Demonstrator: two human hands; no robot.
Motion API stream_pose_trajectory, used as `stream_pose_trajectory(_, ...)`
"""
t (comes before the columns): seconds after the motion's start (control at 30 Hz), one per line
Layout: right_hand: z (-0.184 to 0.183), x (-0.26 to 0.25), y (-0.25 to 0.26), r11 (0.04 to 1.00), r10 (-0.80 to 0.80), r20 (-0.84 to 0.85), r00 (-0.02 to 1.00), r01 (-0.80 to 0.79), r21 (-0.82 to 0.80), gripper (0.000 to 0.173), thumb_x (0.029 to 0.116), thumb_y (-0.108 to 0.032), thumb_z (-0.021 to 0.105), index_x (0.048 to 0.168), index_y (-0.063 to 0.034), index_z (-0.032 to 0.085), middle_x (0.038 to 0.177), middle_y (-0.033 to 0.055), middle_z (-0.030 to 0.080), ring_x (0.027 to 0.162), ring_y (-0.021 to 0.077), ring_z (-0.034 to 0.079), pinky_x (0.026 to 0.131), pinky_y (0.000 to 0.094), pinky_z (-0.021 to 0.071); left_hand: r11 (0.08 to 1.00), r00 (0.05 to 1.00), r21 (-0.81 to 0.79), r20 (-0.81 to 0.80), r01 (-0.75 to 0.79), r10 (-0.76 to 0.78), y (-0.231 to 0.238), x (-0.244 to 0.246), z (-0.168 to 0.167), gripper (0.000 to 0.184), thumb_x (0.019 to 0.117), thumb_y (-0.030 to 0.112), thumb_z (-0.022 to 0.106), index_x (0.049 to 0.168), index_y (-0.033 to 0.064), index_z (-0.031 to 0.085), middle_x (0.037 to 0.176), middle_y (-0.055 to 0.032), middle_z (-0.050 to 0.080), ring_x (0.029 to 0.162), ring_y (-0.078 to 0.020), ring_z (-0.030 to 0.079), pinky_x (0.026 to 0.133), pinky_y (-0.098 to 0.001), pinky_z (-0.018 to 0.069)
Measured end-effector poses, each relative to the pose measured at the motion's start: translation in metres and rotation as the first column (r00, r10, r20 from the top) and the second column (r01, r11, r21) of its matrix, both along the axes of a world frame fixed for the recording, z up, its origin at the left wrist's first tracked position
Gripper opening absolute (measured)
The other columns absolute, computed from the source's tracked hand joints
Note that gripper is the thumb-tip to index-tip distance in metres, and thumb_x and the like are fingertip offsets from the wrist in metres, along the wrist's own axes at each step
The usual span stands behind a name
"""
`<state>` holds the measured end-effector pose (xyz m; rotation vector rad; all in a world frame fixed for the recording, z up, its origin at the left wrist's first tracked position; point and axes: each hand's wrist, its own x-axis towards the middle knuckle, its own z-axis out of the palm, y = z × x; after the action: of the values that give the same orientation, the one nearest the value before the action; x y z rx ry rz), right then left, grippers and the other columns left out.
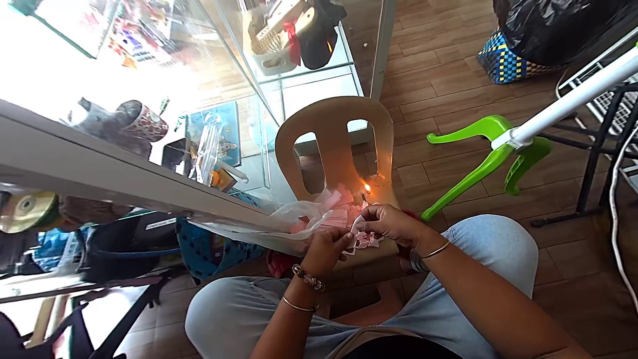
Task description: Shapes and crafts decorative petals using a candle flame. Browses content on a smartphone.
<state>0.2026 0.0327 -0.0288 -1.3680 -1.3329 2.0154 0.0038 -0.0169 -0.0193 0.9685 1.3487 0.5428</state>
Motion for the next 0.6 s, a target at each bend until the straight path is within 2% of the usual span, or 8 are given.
stream_pose_trajectory(0.07,-0.002,-0.001,-0.001,0.997,0.015,-0.006,1.000,-0.014,0.075,0.011,0.0966,-0.010,0.070,0.101,-0.0012,0.065,0.085,0.0012,0.065,0.073,0.0035,0.060,0.066,0.0191,0.0491,1.000,1.000,-0.013,0.004,-0.026,0.026,-0.001,0.001,-0.001,0.015,0.1043,0.012,0.059,0.107,0.0004,0.067,0.087,-0.0017,0.072,0.070,-0.0060,0.068,0.060,-0.0206,0.0551)
stream_pose_trajectory(0.17,-0.005,-0.003,-0.003,0.945,0.048,0.072,0.996,-0.069,0.321,0.015,0.0962,-0.015,0.071,0.100,-0.0009,0.069,0.088,0.0014,0.066,0.078,0.0019,0.059,0.074,0.0197,0.0498,0.992,0.992,-0.030,0.038,-0.121,0.122,-0.001,0.002,-0.003,0.016,0.1051,0.013,0.057,0.103,0.0008,0.067,0.085,-0.0022,0.069,0.070,-0.0072,0.066,0.061,-0.0225,0.0558)
stream_pose_trajectory(0.23,-0.009,-0.005,-0.007,0.836,0.055,0.160,0.986,-0.133,0.532,0.020,0.0963,-0.021,0.070,0.102,-0.0024,0.074,0.096,0.0054,0.069,0.088,0.0076,0.061,0.081,0.0246,0.0499,0.969,0.964,-0.087,0.111,-0.232,0.241,0.000,0.003,-0.004,0.017,0.1061,0.011,0.055,0.104,0.0000,0.067,0.085,-0.0038,0.068,0.070,-0.0095,0.066,0.063,-0.0247,0.0566)
stream_pose_trajectory(0.3,-0.016,-0.006,-0.011,0.698,0.058,0.213,0.975,-0.192,0.690,0.020,0.0971,-0.020,0.066,0.104,-0.0049,0.077,0.104,0.0098,0.072,0.103,0.0189,0.064,0.092,0.0357,0.0507,0.932,0.914,-0.170,0.205,-0.319,0.350,0.002,0.003,-0.003,0.018,0.1071,0.010,0.051,0.106,-0.0004,0.065,0.083,-0.0052,0.068,0.070,-0.0118,0.067,0.064,-0.0267,0.0579)
stream_pose_trajectory(0.33,-0.020,-0.008,-0.012,0.630,0.054,0.229,0.972,-0.211,0.747,0.019,0.0969,-0.019,0.065,0.104,-0.0068,0.078,0.104,0.0101,0.072,0.104,0.0222,0.064,0.093,0.0388,0.0501,0.916,0.888,-0.211,0.247,-0.342,0.388,0.002,0.003,-0.002,0.018,0.1075,0.009,0.050,0.106,-0.0005,0.065,0.083,-0.0059,0.068,0.070,-0.0128,0.067,0.065,-0.0276,0.0587)
stream_pose_trajectory(0.43,-0.029,-0.010,-0.015,0.468,0.005,0.255,0.967,-0.228,0.854,0.018,0.0970,-0.019,0.064,0.103,-0.0117,0.079,0.101,0.0075,0.071,0.100,0.0228,0.064,0.090,0.0382,0.0514,0.886,0.835,-0.272,0.316,-0.374,0.450,0.003,0.002,-0.002,0.019,0.1080,0.008,0.048,0.104,-0.0010,0.064,0.083,-0.0075,0.068,0.072,-0.0150,0.069,0.069,-0.0297,0.0610)
stream_pose_trajectory(0.6,-0.031,-0.012,-0.016,0.359,-0.058,0.299,0.952,-0.259,0.896,0.022,0.0987,-0.022,0.061,0.107,-0.0150,0.080,0.102,0.0057,0.071,0.099,0.0221,0.064,0.089,0.0384,0.0520,0.883,0.814,-0.269,0.353,-0.384,0.462,0.004,0.002,-0.002,0.022,0.1092,0.011,0.045,0.103,-0.0020,0.062,0.085,-0.0090,0.070,0.074,-0.0160,0.071,0.074,-0.0306,0.0619)
